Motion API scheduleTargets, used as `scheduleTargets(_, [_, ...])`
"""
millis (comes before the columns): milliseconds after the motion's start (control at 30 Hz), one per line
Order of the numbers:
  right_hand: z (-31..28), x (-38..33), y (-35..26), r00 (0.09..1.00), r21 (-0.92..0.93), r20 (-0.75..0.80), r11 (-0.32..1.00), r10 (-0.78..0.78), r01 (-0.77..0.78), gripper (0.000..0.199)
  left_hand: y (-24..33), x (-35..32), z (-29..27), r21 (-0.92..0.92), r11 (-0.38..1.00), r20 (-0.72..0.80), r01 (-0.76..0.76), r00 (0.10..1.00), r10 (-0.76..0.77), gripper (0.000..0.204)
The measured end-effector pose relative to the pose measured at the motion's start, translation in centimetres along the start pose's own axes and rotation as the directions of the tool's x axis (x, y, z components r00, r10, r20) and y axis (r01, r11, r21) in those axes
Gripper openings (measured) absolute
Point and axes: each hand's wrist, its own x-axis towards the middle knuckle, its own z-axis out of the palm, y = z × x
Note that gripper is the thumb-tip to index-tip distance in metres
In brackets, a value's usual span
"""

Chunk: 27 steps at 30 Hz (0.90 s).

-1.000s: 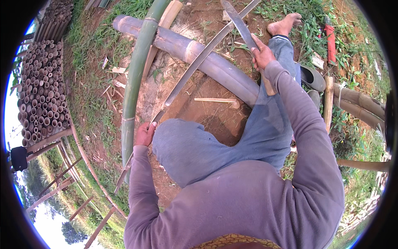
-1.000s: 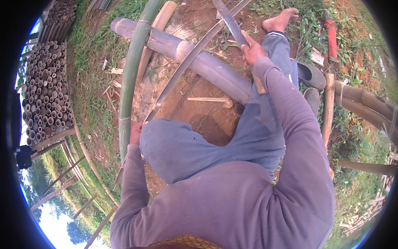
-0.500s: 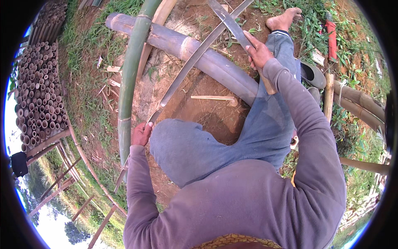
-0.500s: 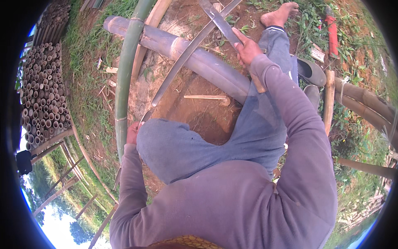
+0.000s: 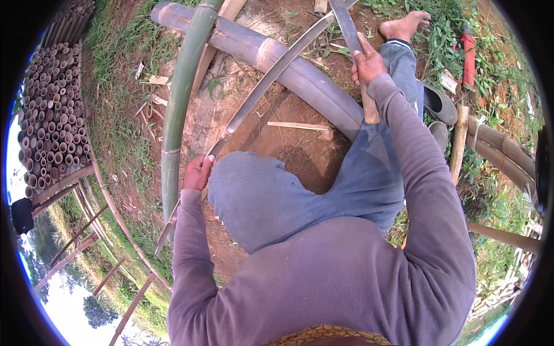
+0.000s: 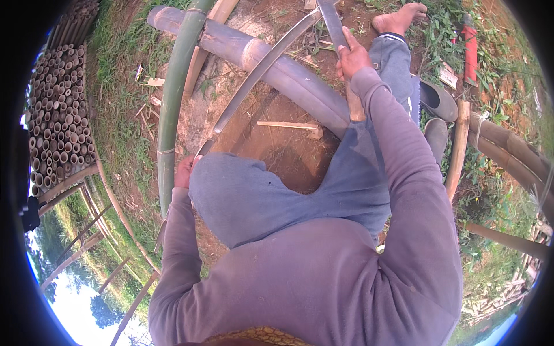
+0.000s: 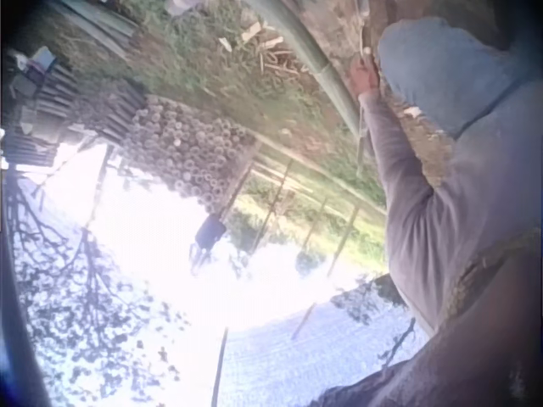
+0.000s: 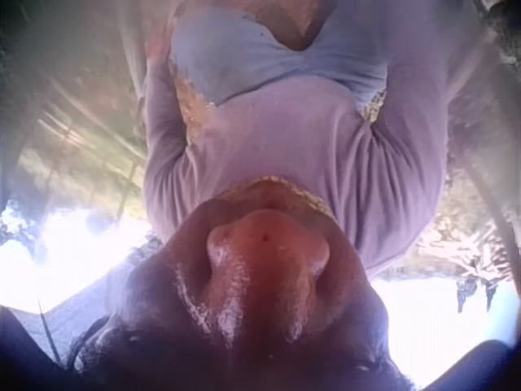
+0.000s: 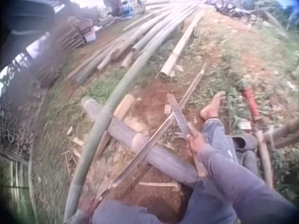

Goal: The person measures and cuts bamboo poles using a tape measure, saw, and knife. They split the bamboo into strips, shave them down, and measure the resulting pieces before placing them aside.

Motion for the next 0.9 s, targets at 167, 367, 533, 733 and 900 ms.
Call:
scheduleTargets(167, [0.7, -4.6, 0.2, 0.983, -0.144, 0.181, 0.988, -0.025, 0.051, 0.06, -2.9, 0.0, 0.6, -0.004, 0.998, -0.031, -0.062, 0.998, 0.062, 0.046])
scheduleTargets(367, [1.5, -5.6, 0.6, 0.972, -0.219, 0.228, 0.97, -0.051, 0.103, 0.061, -0.1, 1.0, 0.7, 0.059, 0.998, -0.019, 0.004, 1.0, -0.003, 0.047])
scheduleTargets(533, [-0.8, -2.5, 0.0, 0.994, -0.019, 0.103, 0.999, 0.03, -0.029, 0.061, -1.0, 0.2, 1.1, 0.024, 0.999, -0.014, 0.021, 1.0, -0.021, 0.047])
scheduleTargets(733, [2.5, -8.0, 0.1, 0.927, -0.207, 0.374, 0.975, 0.007, 0.076, 0.059, -1.6, 0.6, 1.6, 0.157, 0.983, -0.083, -0.091, 0.991, 0.105, 0.047])
scheduleTargets(900, [3.5, -6.6, -0.3, 0.996, 0.028, 0.08, 0.998, 0.047, -0.049, 0.059, 1.2, 0.6, 2.0, 0.145, 0.989, -0.079, -0.041, 0.995, 0.053, 0.047])
